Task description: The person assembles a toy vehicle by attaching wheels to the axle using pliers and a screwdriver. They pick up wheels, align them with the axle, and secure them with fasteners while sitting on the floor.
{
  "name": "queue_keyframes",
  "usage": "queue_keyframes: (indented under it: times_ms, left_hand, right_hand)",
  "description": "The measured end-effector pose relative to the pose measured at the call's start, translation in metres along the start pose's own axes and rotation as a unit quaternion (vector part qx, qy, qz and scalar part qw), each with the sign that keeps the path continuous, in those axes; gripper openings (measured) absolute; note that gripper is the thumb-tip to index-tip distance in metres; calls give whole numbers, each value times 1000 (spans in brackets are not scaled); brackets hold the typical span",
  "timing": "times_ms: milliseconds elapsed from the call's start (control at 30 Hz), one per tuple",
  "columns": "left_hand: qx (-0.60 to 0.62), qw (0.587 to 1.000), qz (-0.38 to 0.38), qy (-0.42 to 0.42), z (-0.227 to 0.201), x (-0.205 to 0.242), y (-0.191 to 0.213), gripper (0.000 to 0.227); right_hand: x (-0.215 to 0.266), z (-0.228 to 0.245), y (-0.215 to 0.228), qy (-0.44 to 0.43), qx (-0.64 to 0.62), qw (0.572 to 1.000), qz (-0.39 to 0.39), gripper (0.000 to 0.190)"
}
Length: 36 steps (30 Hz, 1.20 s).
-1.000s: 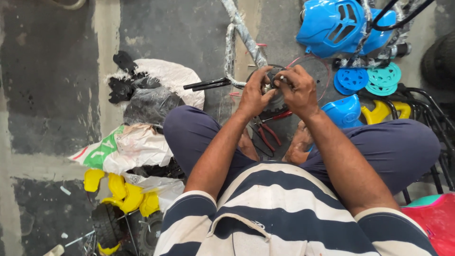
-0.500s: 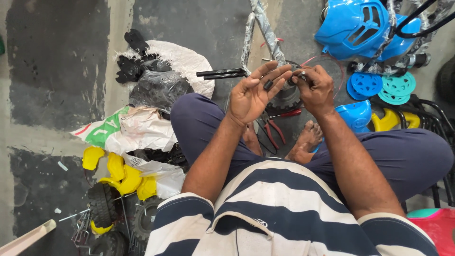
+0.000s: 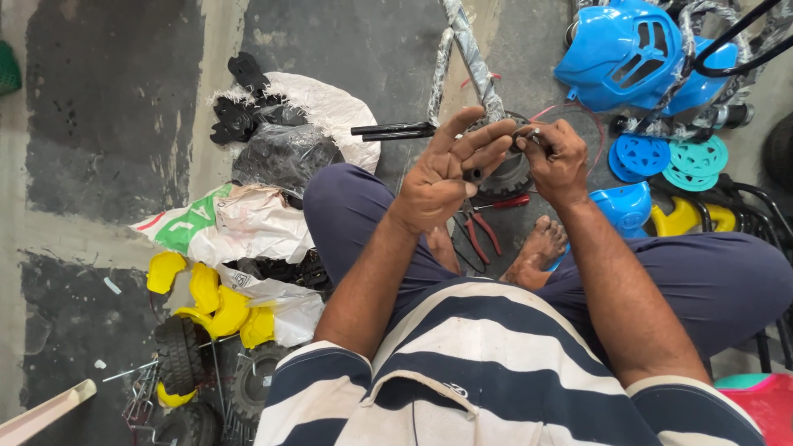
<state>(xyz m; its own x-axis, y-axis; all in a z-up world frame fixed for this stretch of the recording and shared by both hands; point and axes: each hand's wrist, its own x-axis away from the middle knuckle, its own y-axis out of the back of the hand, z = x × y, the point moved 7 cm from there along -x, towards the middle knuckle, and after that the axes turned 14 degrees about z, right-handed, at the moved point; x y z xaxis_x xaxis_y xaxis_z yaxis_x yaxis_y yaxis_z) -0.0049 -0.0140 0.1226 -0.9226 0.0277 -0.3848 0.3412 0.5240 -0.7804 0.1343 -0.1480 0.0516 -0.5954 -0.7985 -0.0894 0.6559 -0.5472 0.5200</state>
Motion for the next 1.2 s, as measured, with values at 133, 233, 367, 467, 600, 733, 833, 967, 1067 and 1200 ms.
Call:
queue_keyframes:
  times_ms: [133, 233, 367, 467, 600, 733, 833, 967, 1067, 1200]
  left_hand:
    - [-10, 1000, -5, -5, -8, -1, -11, 92]
    - [-64, 997, -30, -16, -23, 9, -15, 82]
    - [-252, 950, -175, -57, -86, 96, 4, 54]
    - [-328, 846, -396, -142, -142, 210, 53, 33]
    - [-552, 421, -651, 306, -136, 404, 110, 39]
    - [-492, 460, -592, 443, -44, 496, 144, 34]
    - [-499, 418, -607, 455, -23, 510, 139, 43]
    - [-500, 290, -513, 634, -55, 483, 137, 54]
    - [-539, 241, -479, 649, -115, 423, 121, 41]
    - [-762, 315, -505, 254, -181, 255, 42, 25]
  right_hand:
    - [0, 2, 1, -4, 12, 1000, 3, 11]
    - [0, 1, 3, 1, -4, 1000, 4, 12]
    - [0, -2, 2, -3, 3, 1000, -1, 12]
    - [1, 0, 0, 14, -7, 1000, -16, 12]
    - [3, -2, -1, -3, -23, 1000, -17, 13]
    - [1, -1, 0, -6, -20, 1000, -18, 14]
    - [2, 0, 1, 10, -35, 999, -19, 15]
    - [4, 0, 1, -1, -21, 1000, -18, 14]
    - [4, -3, -2, 15, -35, 999, -24, 15]
    - [6, -12, -4, 41, -28, 998, -42, 15]
